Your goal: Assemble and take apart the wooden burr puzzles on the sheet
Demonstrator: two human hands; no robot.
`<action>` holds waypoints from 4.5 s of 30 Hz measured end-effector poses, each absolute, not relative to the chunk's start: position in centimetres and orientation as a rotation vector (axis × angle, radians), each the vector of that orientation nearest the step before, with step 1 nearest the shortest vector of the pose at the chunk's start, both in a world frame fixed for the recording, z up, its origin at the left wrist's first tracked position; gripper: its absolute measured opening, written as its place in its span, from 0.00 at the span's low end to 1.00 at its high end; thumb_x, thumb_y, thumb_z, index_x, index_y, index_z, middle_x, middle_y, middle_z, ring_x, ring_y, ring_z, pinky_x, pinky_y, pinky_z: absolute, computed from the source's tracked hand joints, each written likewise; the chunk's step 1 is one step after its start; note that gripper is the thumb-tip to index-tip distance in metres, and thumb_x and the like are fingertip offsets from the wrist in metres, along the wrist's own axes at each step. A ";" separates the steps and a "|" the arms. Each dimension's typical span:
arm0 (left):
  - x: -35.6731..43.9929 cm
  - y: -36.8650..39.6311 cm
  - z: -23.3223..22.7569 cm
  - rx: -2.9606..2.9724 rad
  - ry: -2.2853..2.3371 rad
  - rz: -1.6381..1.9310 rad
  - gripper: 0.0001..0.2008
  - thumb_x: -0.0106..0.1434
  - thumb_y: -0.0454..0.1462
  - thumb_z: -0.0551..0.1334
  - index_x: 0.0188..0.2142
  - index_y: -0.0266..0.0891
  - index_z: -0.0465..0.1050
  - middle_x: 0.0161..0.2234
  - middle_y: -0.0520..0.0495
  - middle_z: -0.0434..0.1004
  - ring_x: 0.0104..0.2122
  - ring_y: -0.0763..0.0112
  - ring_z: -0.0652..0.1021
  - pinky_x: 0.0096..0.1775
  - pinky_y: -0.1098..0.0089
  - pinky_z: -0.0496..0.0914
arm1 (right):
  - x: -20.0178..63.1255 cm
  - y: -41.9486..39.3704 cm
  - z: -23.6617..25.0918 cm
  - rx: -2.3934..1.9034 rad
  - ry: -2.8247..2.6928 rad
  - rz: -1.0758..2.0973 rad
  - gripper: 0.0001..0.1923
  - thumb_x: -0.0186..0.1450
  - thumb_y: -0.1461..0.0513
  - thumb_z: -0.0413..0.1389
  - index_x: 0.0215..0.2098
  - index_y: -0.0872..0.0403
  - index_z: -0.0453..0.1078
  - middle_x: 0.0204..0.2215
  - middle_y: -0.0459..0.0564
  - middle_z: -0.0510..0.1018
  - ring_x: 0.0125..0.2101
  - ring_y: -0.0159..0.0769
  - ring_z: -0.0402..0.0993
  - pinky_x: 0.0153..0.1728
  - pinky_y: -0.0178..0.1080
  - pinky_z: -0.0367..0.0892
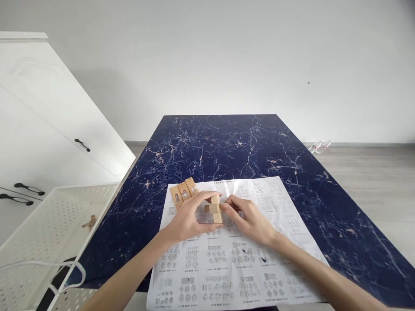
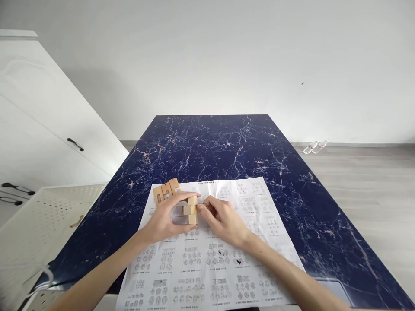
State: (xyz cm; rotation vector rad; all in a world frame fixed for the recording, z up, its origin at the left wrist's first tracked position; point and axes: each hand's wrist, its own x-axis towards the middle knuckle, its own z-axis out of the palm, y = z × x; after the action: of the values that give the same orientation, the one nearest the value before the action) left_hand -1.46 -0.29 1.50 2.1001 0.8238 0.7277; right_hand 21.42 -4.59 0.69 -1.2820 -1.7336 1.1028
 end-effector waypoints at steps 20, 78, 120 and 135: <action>-2.7 1.7 1.6 2.279 1.341 0.969 0.26 0.63 0.46 0.74 0.57 0.47 0.71 0.54 0.43 0.80 0.54 0.51 0.79 0.59 0.49 0.72 | 22.7 -2.8 -0.3 -1.267 -1.131 1.236 0.27 0.75 0.40 0.51 0.29 0.49 0.58 0.22 0.39 0.58 0.22 0.32 0.58 0.26 0.39 0.55; -3.1 2.8 0.9 2.297 1.552 0.935 0.15 0.80 0.46 0.51 0.52 0.42 0.71 0.43 0.43 0.85 0.46 0.55 0.83 0.51 0.55 0.72 | 21.3 -3.3 -1.6 -1.235 -1.872 0.788 0.26 0.75 0.62 0.54 0.70 0.48 0.64 0.58 0.58 0.80 0.51 0.48 0.80 0.53 0.55 0.77; -4.3 -7.1 0.6 2.221 1.397 0.580 0.16 0.78 0.45 0.56 0.32 0.42 0.67 0.22 0.58 0.67 0.21 0.75 0.68 0.27 0.73 0.61 | 21.0 -3.6 -2.4 -1.015 -2.160 0.532 0.15 0.67 0.73 0.50 0.38 0.51 0.74 0.33 0.46 0.83 0.29 0.34 0.77 0.31 0.36 0.66; -4.3 -7.3 0.6 2.257 1.395 0.598 0.16 0.78 0.45 0.56 0.33 0.42 0.68 0.22 0.58 0.67 0.21 0.74 0.69 0.27 0.73 0.62 | 21.1 -3.4 -2.3 -1.010 -2.167 0.541 0.14 0.68 0.72 0.49 0.38 0.52 0.73 0.33 0.47 0.82 0.28 0.33 0.75 0.30 0.36 0.65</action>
State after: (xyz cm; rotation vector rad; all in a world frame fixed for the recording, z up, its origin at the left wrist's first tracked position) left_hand -4.31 -7.26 0.57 2.2565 1.3945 0.5977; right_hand 21.07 -3.35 -2.33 -1.0100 -2.1675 0.5406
